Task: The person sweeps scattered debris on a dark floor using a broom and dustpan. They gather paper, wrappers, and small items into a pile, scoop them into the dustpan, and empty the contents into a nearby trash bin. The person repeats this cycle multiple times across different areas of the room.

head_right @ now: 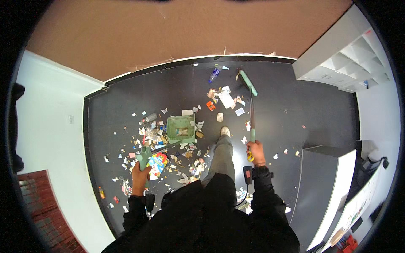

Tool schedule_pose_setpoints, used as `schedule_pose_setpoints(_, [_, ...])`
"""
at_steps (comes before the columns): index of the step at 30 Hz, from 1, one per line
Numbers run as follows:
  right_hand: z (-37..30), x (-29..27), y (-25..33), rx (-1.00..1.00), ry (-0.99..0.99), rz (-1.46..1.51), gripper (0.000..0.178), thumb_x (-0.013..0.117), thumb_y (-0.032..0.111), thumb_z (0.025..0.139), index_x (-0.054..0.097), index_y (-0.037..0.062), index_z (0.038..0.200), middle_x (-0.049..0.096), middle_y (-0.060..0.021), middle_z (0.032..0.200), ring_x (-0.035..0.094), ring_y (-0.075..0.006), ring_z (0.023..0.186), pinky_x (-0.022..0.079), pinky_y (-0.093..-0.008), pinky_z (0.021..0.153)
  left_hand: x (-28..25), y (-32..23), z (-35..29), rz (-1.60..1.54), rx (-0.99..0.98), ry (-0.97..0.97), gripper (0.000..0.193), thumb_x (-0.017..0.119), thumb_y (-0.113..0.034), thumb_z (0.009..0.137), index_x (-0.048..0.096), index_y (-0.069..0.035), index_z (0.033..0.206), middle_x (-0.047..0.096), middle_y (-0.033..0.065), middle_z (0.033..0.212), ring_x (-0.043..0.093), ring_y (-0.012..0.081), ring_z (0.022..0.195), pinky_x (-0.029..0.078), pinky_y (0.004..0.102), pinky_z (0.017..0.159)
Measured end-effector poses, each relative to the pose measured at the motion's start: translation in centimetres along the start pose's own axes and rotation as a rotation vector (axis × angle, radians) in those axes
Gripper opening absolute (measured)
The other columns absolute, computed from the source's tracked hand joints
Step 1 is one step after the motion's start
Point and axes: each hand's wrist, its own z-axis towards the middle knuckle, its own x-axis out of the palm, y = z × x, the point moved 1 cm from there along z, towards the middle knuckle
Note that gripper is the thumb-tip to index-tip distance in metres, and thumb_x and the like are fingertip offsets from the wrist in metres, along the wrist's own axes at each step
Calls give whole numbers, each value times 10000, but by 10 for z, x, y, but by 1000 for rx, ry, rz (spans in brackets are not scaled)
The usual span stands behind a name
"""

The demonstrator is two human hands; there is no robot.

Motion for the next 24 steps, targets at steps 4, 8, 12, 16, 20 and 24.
schedule_pose_setpoints(4, [85,-5,94,47,15,-13,79,543,88,742,512,19,764,500,-56,586,487,-153,432,359,-291,355,39,-67,17,81,-57,-155,178,615,-46,765,562,-10,930,513,14,598,462,93,414,353,254,373])
schedule_pose_setpoints(8, [134,-1,162,94,66,-23,86,539,84,751,512,17,797,510,-65,602,485,-156,440,366,-285,362,45,-119,24,9,-97,-215,172,608,-18,776,557,-19,940,500,6,583,459,92,407,357,245,368])
schedule_pose_setpoints(12, [175,3,190,101,130,-119,99,549,82,755,521,-3,797,516,-80,593,497,-177,442,386,-290,371,64,-139,43,-22,-133,-262,130,616,-21,786,538,-38,889,492,-2,579,456,89,408,356,246,363])
schedule_pose_setpoints(16, [189,11,187,150,177,-326,133,553,89,752,519,-24,813,512,-84,587,508,-191,445,404,-304,379,75,-145,49,-44,-144,-258,125,614,-23,795,526,-47,880,493,-1,584,455,94,408,361,247,360])
schedule_pose_setpoints(20, [190,9,163,264,181,-379,115,549,79,746,517,-30,754,519,-93,586,532,-210,447,399,-333,362,82,-134,53,-71,-159,-237,147,609,-27,798,529,-24,921,478,2,572,441,95,399,356,247,356])
schedule_pose_setpoints(24, [174,-8,141,304,231,-458,109,542,70,734,513,-33,713,507,-105,541,514,-222,411,391,-357,355,85,-119,52,-74,-232,-235,138,637,-45,792,525,-13,866,482,17,534,454,97,389,346,262,347])
